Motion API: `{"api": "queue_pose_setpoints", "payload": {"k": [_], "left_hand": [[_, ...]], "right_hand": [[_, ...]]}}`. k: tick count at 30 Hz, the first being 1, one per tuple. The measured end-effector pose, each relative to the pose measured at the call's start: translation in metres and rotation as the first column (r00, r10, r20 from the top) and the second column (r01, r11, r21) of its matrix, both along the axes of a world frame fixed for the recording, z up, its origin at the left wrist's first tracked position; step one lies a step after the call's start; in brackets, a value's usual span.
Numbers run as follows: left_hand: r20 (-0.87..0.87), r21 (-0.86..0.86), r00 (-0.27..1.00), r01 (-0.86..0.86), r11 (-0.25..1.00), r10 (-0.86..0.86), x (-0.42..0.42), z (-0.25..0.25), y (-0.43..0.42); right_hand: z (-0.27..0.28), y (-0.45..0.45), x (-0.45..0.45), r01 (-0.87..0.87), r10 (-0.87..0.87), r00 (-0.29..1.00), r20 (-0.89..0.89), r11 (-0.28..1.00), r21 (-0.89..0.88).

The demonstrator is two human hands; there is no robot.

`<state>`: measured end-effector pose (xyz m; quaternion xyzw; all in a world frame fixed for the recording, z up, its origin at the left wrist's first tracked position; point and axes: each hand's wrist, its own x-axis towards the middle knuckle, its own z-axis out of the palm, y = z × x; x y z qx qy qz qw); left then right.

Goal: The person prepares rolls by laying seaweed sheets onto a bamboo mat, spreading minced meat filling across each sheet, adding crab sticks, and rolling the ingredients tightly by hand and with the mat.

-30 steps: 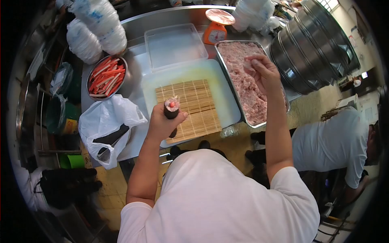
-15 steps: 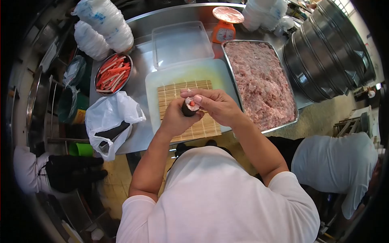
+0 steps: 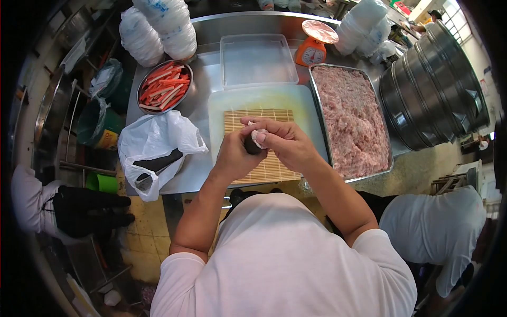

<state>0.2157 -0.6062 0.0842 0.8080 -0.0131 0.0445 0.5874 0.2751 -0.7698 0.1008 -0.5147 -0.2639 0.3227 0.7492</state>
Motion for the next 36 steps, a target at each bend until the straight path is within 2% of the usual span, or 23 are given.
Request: {"api": "queue_pose_setpoints", "payload": {"k": [2,6,11,12,14,18,20,21,22,23,25,27,28,30,31,33,34,35,36], "left_hand": [[-0.002,0.009,1.000,-0.002,1.000,0.002,-0.002,0.000,0.004],[-0.003,0.007,1.000,0.017,1.000,-0.017,-0.003,-0.005,0.009],[-0.046,-0.047,0.997,0.056,0.997,-0.059,-0.003,-0.014,0.017],[-0.045,-0.051,0.997,0.057,0.997,-0.060,-0.003,-0.013,0.018],[0.077,-0.080,0.995,0.075,0.994,-0.069,-0.004,-0.012,0.017],[0.147,-0.074,0.988,0.054,0.996,-0.042,-0.002,-0.018,0.017],[0.047,-0.193,0.995,0.091,0.977,-0.083,-0.002,-0.018,0.021],[0.048,-0.195,0.996,0.089,0.977,-0.081,-0.002,-0.019,0.023],[0.023,-0.272,0.994,0.108,0.956,-0.105,-0.001,-0.021,0.025],[0.001,-0.347,0.991,0.125,0.929,-0.134,-0.001,-0.022,0.028],[0.005,-0.363,0.988,0.143,0.921,-0.152,0.001,-0.023,0.031],[-0.018,-0.346,0.981,0.175,0.922,-0.193,0.003,-0.028,0.034],[-0.017,-0.344,0.980,0.182,0.921,-0.200,0.003,-0.027,0.036],[-0.128,-0.506,0.953,0.174,0.845,-0.273,0.002,-0.025,0.037],[-0.127,-0.506,0.951,0.181,0.843,-0.281,0.002,-0.026,0.039],[-0.274,-0.581,0.888,0.154,0.799,-0.371,0.003,-0.026,0.042],[-0.268,-0.561,0.882,0.185,0.807,-0.388,0.002,-0.012,0.040],[-0.266,-0.657,0.884,0.125,0.743,-0.384,0.001,-0.009,0.038],[-0.261,-0.693,0.880,0.114,0.711,-0.396,0.001,-0.016,0.039]], "right_hand": [[0.007,0.005,-0.006,0.024,-0.023,0.992,-0.121,1.000,0.002],[0.000,0.012,-0.009,0.043,-0.043,0.997,-0.071,0.999,0.002],[-0.002,0.018,-0.019,0.158,-0.142,0.965,-0.222,0.986,0.054],[-0.002,0.019,-0.021,0.159,-0.144,0.965,-0.221,0.986,0.050],[-0.003,0.021,-0.025,0.166,-0.162,0.983,-0.084,0.986,0.035],[-0.001,0.028,-0.030,0.224,-0.223,0.972,-0.075,0.975,0.000],[-0.001,0.033,-0.039,0.422,-0.416,0.897,0.147,0.906,-0.014],[-0.001,0.031,-0.041,0.420,-0.414,0.898,0.148,0.907,-0.015],[-0.001,0.027,-0.042,0.466,-0.382,0.781,0.494,0.883,-0.053],[-0.001,0.026,-0.043,0.521,-0.284,0.566,0.774,0.851,-0.070],[-0.004,0.026,-0.044,0.551,-0.283,0.515,0.809,0.833,-0.060],[0.001,0.023,-0.040,0.548,-0.176,0.451,0.875,0.829,-0.115],[0.005,0.024,-0.038,0.554,-0.180,0.448,0.875,0.825,-0.114],[0.013,0.025,-0.033,0.537,-0.287,0.586,0.758,0.838,-0.098],[0.013,0.024,-0.030,0.543,-0.290,0.584,0.758,0.834,-0.099],[0.010,0.022,-0.023,0.279,-0.154,0.824,0.545,0.948,-0.154],[0.006,0.018,-0.018,0.157,-0.053,0.921,0.386,0.957,-0.242],[-0.001,0.017,-0.016,0.187,-0.078,0.915,0.397,0.952,-0.244],[-0.010,0.017,-0.014,0.247,-0.069,0.803,0.592,0.942,-0.226]]}}
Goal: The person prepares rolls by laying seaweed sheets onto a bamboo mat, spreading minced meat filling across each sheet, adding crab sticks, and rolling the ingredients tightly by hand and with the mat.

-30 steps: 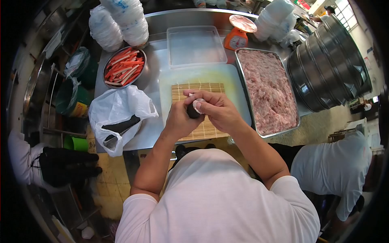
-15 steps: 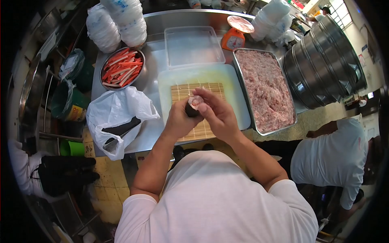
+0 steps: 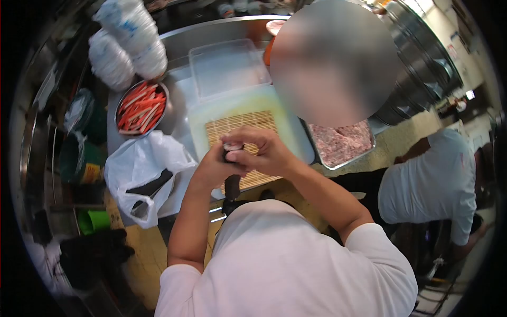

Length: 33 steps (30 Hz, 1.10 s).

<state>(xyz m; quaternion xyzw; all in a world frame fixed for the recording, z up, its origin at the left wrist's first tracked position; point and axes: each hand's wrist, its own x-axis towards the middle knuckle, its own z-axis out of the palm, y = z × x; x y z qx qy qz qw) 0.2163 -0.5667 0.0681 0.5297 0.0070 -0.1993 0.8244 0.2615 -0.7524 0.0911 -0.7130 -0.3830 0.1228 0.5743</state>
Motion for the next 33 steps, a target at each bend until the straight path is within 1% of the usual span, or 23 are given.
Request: {"api": "queue_pose_setpoints", "payload": {"k": [1,2,4,5,7,8,9,11,12,13,15,16,17,19,21,23,25,27,28,29,30,32,33], "left_hand": [[-0.016,-0.049,1.000,0.001,0.999,-0.001,0.001,-0.004,0.001],[-0.002,-0.057,1.000,0.029,0.998,-0.030,0.000,-0.006,-0.001],[0.055,-0.046,0.996,-0.061,0.997,0.063,-0.003,-0.003,-0.004],[0.069,-0.052,0.997,-0.039,0.998,0.042,-0.002,-0.006,-0.003],[0.122,0.022,0.988,-0.098,0.995,0.094,0.004,-0.003,-0.007],[0.115,0.028,0.984,-0.139,0.990,0.135,0.002,0.002,-0.010],[0.126,0.025,0.985,-0.124,0.992,0.120,0.003,0.003,-0.010],[0.278,0.192,0.957,-0.142,0.971,0.084,0.004,0.003,-0.009],[0.291,0.189,0.954,-0.128,0.974,0.069,0.005,0.004,-0.011],[0.306,0.171,0.946,-0.161,0.972,0.102,0.006,0.005,-0.015],[0.325,0.139,0.932,-0.216,0.966,0.161,0.005,0.005,-0.020],[0.320,0.172,0.932,-0.233,0.957,0.169,0.007,0.003,-0.020],[0.327,0.169,0.933,-0.216,0.962,0.152,0.008,0.004,-0.022],[0.425,0.270,0.896,-0.263,0.926,0.131,0.009,0.010,-0.024],[0.427,0.255,0.896,-0.246,0.935,0.120,0.012,-0.001,-0.024],[0.471,0.339,0.869,-0.338,0.878,0.152,0.012,-0.005,-0.026],[0.516,0.349,0.851,-0.308,0.885,0.093,0.015,-0.005,-0.025],[0.417,0.191,0.885,-0.306,0.933,0.205,0.015,-0.003,-0.029],[0.457,0.250,0.872,-0.316,0.915,0.176,0.018,-0.006,-0.029],[0.458,0.251,0.874,-0.303,0.920,0.163,0.017,-0.006,-0.030],[0.486,0.286,0.862,-0.312,0.906,0.143,0.016,-0.006,-0.030],[0.513,0.324,0.850,-0.319,0.891,0.118,0.017,-0.009,-0.029],[0.527,0.296,0.838,-0.336,0.894,0.140,0.018,-0.012,-0.031]], "right_hand": [[-0.002,0.001,0.001,0.013,-0.004,0.975,0.222,0.999,-0.040],[-0.001,0.002,-0.001,0.042,-0.029,0.971,0.235,0.998,-0.048],[0.004,0.008,-0.014,0.179,-0.165,0.920,0.356,0.984,-0.007],[0.010,0.011,-0.018,0.201,-0.183,0.911,0.370,0.980,-0.009],[0.022,0.014,-0.026,0.325,-0.332,0.841,0.427,0.941,0.091],[0.024,0.010,-0.028,0.284,-0.281,0.843,0.458,0.957,0.065],[0.024,0.007,-0.027,0.298,-0.294,0.833,0.468,0.952,0.067],[0.019,0.002,-0.022,0.279,-0.188,0.765,0.616,0.959,-0.054],[0.023,-0.001,-0.018,0.268,-0.138,0.751,0.646,0.957,-0.107],[0.029,-0.003,-0.018,0.287,-0.151,0.739,0.656,0.952,-0.105],[0.043,-0.002,-0.030,0.325,-0.231,0.796,0.559,0.943,-0.073],[0.046,-0.002,-0.035,0.353,-0.231,0.794,0.562,0.928,-0.116],[0.042,-0.003,-0.035,0.371,-0.246,0.785,0.568,0.921,-0.115],[0.034,-0.005,-0.031,0.300,-0.128,0.796,0.592,0.933,-0.201],[0.036,-0.009,-0.028,0.346,-0.122,0.752,0.648,0.910,-0.230],[0.040,-0.009,-0.033,0.311,-0.179,0.831,0.526,0.934,-0.174],[0.042,-0.011,-0.039,0.345,-0.204,0.817,0.540,0.923,-0.174],[0.037,-0.013,-0.037,0.375,-0.225,0.804,0.550,0.911,-0.175],[0.029,-0.012,-0.032,0.360,-0.179,0.777,0.603,0.913,-0.193],[0.023,-0.015,-0.028,0.342,-0.126,0.746,0.654,0.915,-0.214],[0.029,-0.017,-0.030,0.353,-0.134,0.742,0.656,0.911,-0.213],[0.042,-0.018,-0.034,0.332,-0.200,0.829,0.523,0.927,-0.172],[0.043,-0.019,-0.035,0.336,-0.202,0.827,0.524,0.926,-0.172]]}}
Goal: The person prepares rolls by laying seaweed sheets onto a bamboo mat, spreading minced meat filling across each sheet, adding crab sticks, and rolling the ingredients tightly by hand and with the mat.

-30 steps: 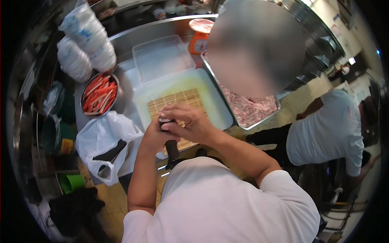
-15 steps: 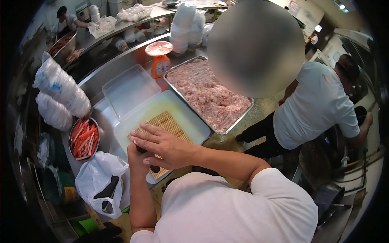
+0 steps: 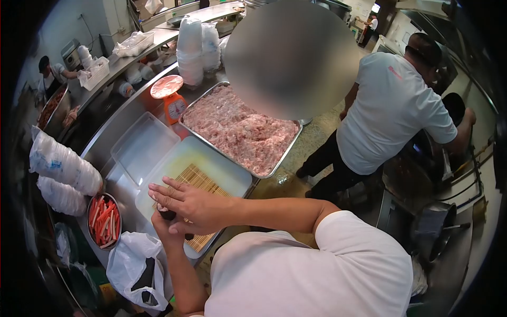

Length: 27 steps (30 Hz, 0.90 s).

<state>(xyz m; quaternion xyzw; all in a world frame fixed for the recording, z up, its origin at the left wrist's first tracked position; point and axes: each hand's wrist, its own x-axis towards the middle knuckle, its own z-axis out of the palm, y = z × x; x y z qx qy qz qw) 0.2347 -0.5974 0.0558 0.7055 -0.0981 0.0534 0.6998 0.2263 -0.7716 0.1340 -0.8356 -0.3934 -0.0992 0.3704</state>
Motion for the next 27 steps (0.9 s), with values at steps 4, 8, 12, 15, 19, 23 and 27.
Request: {"api": "queue_pose_setpoints", "payload": {"k": [4,8,12,15,19,23,27], "left_hand": [[-0.050,0.009,0.999,-0.013,1.000,0.013,0.000,0.010,-0.003],[-0.019,-0.022,1.000,-0.016,1.000,0.015,0.004,-0.002,-0.005],[-0.138,-0.268,0.988,0.032,0.963,-0.071,0.001,0.011,-0.008],[-0.107,-0.283,0.992,-0.097,0.954,0.069,0.008,-0.024,-0.003],[-0.002,0.081,0.986,-0.164,0.983,0.164,-0.001,0.011,-0.010],[0.049,0.198,0.968,-0.252,0.947,0.248,-0.006,0.010,-0.011],[0.038,0.262,0.948,-0.316,0.912,0.317,-0.009,0.012,-0.006]], "right_hand": [[-0.013,-0.001,0.003,-0.010,0.015,0.999,0.049,0.994,-0.111],[0.003,-0.004,0.001,-0.019,0.018,0.998,0.058,1.000,0.017],[-0.010,-0.005,0.000,-0.076,0.078,0.997,0.025,0.995,-0.061],[-0.006,-0.006,0.004,-0.011,0.007,0.999,-0.050,0.998,-0.069],[-0.007,-0.010,0.006,-0.108,0.106,0.994,-0.017,0.988,-0.115],[-0.004,-0.010,0.010,-0.106,0.106,0.994,-0.008,0.988,-0.110],[-0.007,-0.004,0.017,-0.192,0.189,0.981,-0.031,0.972,-0.133]]}}
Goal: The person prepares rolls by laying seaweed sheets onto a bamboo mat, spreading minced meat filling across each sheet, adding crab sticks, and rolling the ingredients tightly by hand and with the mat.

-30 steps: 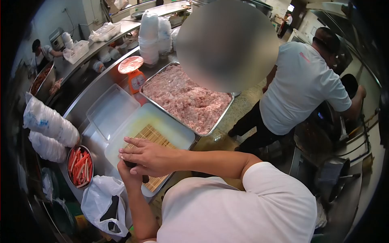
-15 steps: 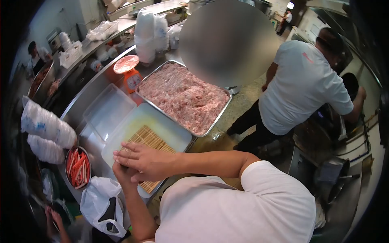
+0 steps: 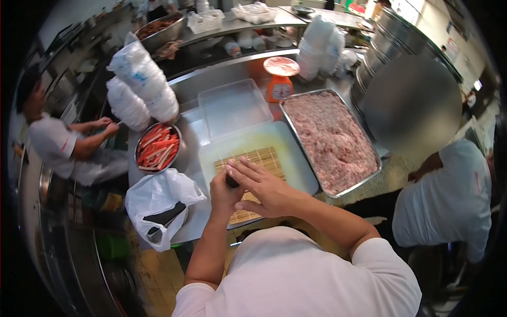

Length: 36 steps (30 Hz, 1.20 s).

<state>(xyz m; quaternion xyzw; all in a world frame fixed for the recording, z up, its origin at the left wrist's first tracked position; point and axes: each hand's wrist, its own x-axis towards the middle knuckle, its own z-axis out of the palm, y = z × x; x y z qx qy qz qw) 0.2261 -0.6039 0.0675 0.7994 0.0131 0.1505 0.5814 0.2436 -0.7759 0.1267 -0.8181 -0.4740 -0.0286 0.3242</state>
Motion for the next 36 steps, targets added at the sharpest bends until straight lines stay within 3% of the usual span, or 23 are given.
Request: {"api": "queue_pose_setpoints", "payload": {"k": [3,6,8,11,14,15,16,17,18,19,20,21,23,25,28,29,30,33,34,36], "left_hand": [[-0.033,-0.018,0.999,-0.012,1.000,0.011,-0.007,0.008,-0.001],[-0.131,0.044,0.990,-0.049,0.998,0.054,-0.007,0.006,0.002],[-0.155,0.058,0.984,-0.078,0.995,0.086,-0.009,0.004,0.003],[-0.117,0.035,0.992,-0.043,0.998,0.046,-0.014,-0.002,0.003],[-0.217,0.151,0.961,-0.139,0.979,0.170,-0.009,-0.008,-0.001],[-0.213,0.079,0.966,-0.131,0.988,0.145,-0.009,-0.006,-0.001],[-0.208,0.007,0.970,-0.124,0.992,0.123,-0.011,-0.007,-0.002],[-0.260,-0.299,0.958,-0.198,0.933,0.120,-0.010,-0.012,-0.005],[-0.287,-0.322,0.948,-0.233,0.918,0.140,-0.009,-0.011,-0.006],[-0.314,-0.342,0.936,-0.268,0.901,0.159,-0.007,-0.009,-0.007],[-0.292,-0.576,0.936,-0.337,0.745,0.197,-0.002,-0.020,-0.012],[-0.305,-0.696,0.935,-0.349,0.627,0.182,0.001,-0.034,-0.012],[-0.273,-0.857,0.940,-0.334,0.393,0.203,0.005,-0.068,-0.018],[-0.323,-0.898,0.927,-0.364,0.246,0.192,0.004,-0.090,-0.025],[-0.436,-0.882,0.898,-0.440,0.167,0.058,-0.009,-0.087,-0.032],[-0.497,-0.862,0.867,-0.492,0.118,-0.019,-0.012,-0.084,-0.036],[-0.507,-0.856,0.862,-0.498,0.143,-0.032,-0.014,-0.091,-0.037],[-0.472,-0.876,0.872,-0.448,0.178,-0.130,-0.018,-0.104,-0.032],[-0.477,-0.874,0.870,-0.454,0.177,-0.123,-0.021,-0.104,-0.029],[-0.521,-0.834,0.836,-0.456,0.311,-0.170,-0.026,-0.101,-0.024]], "right_hand": [[0.002,0.000,0.008,-0.038,0.039,0.999,0.016,0.996,-0.079],[0.002,0.003,0.010,-0.025,0.026,1.000,-0.007,0.997,0.076],[-0.008,0.004,0.014,-0.148,0.148,0.988,-0.052,0.989,0.001],[-0.009,0.003,0.022,-0.151,0.150,0.988,-0.022,0.988,-0.044],[-0.021,0.002,0.028,-0.217,0.217,0.976,-0.024,0.976,-0.017],[-0.025,0.000,0.031,-0.230,0.229,0.972,-0.058,0.973,-0.017],[-0.029,-0.002,0.034,-0.154,0.173,0.970,-0.170,0.981,0.119],[-0.032,-0.005,0.039,-0.061,0.129,0.952,-0.277,0.969,0.240],[-0.037,-0.009,0.041,-0.005,0.042,0.948,-0.314,0.993,0.120],[-0.045,-0.008,0.039,-0.018,0.055,0.942,-0.332,0.993,0.114],[-0.056,-0.006,0.035,-0.042,0.061,0.874,-0.481,0.998,0.049],[-0.071,-0.003,0.032,-0.076,0.053,0.785,-0.617,0.997,-0.011],[-0.108,-0.001,0.031,-0.089,0.077,0.746,-0.661,0.996,0.016],[-0.114,-0.001,0.045,-0.058,-0.109,0.765,-0.635,0.970,-0.237],[-0.118,-0.013,0.076,-0.164,-0.078,0.822,-0.564,0.916,-0.366],[-0.126,-0.017,0.083,-0.124,-0.034,0.928,-0.371,0.911,-0.394],[-0.132,-0.019,0.087,-0.078,0.013,0.987,-0.158,0.908,-0.412],[-0.148,-0.017,0.092,-0.020,0.002,0.999,-0.035,0.862,-0.506],[-0.150,-0.019,0.092,-0.028,0.009,0.999,-0.040,0.863,-0.504],[-0.151,-0.026,0.093,-0.057,0.018,0.995,-0.093,0.902,-0.429]]}}
